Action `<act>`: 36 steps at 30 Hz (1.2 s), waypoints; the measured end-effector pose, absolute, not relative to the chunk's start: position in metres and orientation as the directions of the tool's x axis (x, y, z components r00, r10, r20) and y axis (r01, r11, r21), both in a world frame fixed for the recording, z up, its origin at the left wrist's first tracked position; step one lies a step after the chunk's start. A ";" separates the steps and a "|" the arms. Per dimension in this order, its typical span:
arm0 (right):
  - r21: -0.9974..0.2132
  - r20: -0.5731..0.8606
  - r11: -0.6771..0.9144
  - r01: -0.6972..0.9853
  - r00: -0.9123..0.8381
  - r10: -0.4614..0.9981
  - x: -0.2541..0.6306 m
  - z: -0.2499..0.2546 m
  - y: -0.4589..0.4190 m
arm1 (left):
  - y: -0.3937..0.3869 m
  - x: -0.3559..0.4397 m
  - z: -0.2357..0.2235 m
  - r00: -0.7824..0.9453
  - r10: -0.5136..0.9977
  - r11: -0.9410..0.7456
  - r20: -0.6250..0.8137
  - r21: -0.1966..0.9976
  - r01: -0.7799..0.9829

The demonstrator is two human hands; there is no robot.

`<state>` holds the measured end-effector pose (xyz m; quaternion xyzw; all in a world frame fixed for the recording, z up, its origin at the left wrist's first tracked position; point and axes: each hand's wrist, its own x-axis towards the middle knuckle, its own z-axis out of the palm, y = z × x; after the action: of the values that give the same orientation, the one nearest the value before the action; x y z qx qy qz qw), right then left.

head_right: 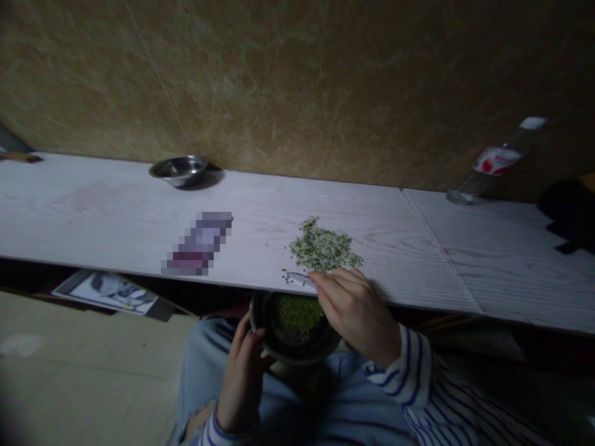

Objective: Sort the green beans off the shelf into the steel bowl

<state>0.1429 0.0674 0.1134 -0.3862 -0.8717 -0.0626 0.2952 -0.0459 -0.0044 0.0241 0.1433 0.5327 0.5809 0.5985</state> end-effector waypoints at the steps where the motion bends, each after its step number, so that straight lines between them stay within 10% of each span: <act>1: -0.121 0.564 0.696 0.708 -0.528 0.635 0.142 0.113 0.067 | -0.004 -0.046 0.025 -0.248 0.846 0.285 -0.472 0.793 -0.539; 36: -0.201 0.579 0.521 0.830 -0.328 0.746 0.130 0.111 0.065 | -0.003 -0.051 0.021 -0.274 0.842 0.262 -0.464 0.797 -0.545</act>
<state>0.1305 0.0651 0.1114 -0.4851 -0.8123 -0.0659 0.3171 -0.0506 -0.0028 0.0214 0.1389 0.5359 0.5914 0.5863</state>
